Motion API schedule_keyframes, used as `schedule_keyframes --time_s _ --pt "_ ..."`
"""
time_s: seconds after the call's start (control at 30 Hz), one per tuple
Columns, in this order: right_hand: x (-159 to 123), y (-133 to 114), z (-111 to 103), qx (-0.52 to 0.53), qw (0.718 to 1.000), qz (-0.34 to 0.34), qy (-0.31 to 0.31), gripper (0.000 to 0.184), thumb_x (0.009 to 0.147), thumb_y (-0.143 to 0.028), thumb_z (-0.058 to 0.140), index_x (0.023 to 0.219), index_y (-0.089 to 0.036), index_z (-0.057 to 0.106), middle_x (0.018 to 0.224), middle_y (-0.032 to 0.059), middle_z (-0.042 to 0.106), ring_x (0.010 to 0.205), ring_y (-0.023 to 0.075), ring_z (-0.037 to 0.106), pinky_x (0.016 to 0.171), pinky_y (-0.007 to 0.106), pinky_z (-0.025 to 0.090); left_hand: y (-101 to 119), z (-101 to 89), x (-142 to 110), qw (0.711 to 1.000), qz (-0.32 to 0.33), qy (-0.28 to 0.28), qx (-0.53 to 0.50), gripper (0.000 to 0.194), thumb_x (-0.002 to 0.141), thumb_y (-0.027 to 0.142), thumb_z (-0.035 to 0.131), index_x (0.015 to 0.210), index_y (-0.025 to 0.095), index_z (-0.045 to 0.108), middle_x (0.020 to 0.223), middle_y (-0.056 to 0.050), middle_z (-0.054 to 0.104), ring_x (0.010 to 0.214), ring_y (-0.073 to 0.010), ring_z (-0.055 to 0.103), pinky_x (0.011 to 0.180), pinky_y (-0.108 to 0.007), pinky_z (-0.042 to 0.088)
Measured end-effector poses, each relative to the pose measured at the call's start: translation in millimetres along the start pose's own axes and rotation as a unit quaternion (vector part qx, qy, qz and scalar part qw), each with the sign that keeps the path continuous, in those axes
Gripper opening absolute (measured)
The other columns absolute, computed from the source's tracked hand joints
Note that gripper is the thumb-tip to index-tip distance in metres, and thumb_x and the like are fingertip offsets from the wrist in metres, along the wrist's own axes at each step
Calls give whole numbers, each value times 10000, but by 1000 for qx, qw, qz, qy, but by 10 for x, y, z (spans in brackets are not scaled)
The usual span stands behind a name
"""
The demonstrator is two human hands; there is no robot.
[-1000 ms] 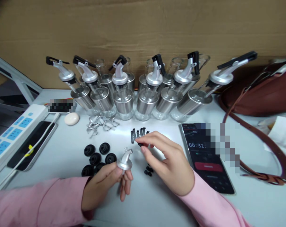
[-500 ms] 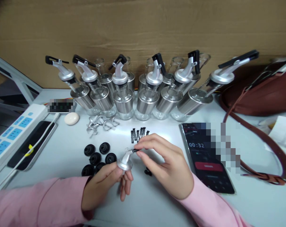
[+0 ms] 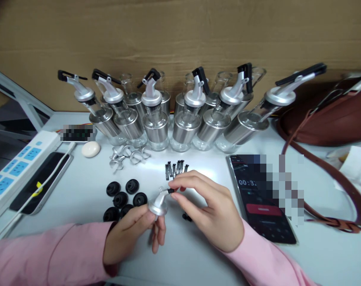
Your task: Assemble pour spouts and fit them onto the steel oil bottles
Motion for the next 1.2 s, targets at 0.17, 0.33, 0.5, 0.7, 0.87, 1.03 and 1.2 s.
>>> schedule_keyframes --time_s 0.17,0.33,0.5,0.7,0.87,1.03,1.2 --pt "-11 20 5 4 1000 9 1 259 788 -70 628 961 -261 605 872 0 673 814 142 631 728 260 506 14 -1 2 1000 0 -1 11 479 833 593 425 734 130 496 624 -28 546 476 -86 485 556 -241 381" --pt "-7 107 20 60 996 58 -9 215 811 -113 610 962 -266 628 907 5 669 857 138 627 760 246 502 6 8 8 1000 -6 -1 11 487 822 607 428 732 132 492 616 -24 537 470 -88 478 547 -242 379" --pt "-37 394 142 248 939 237 -25 142 841 -252 596 973 -227 645 904 37 669 781 128 641 676 225 515 8 -2 13 1000 0 -1 10 499 824 612 429 729 127 498 623 -30 547 475 -87 487 547 -236 384" --pt "-239 487 592 529 729 418 -114 261 750 -287 689 974 -183 605 883 32 667 512 70 598 477 197 474 12 4 5 1000 2 -1 13 520 824 624 434 739 118 516 618 -32 555 479 -86 494 546 -228 380" --pt "-285 480 684 559 697 430 -127 220 765 -274 675 944 -170 601 866 49 675 493 62 599 405 145 449 -14 10 6 1000 2 -8 10 547 808 648 446 747 111 532 609 -28 550 472 -84 489 535 -223 375" --pt "-288 453 717 569 690 425 -139 219 786 -284 637 957 -147 649 946 98 673 480 54 580 368 133 441 -14 4 11 1000 -4 -7 13 576 795 674 441 748 108 535 627 -44 568 482 -89 497 538 -223 374" --pt "-291 411 756 567 687 426 -160 255 805 -294 600 945 -103 693 839 90 658 464 51 553 361 127 432 -14 14 9 1000 -2 -14 23 571 805 669 426 733 113 536 626 -46 570 485 -89 493 545 -224 372"
Point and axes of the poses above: each hand's wrist, its own x-axis towards the middle knuckle, its own z-axis out of the palm, y = z × x, the point moved 9 cm from there along x, towards the middle knuckle
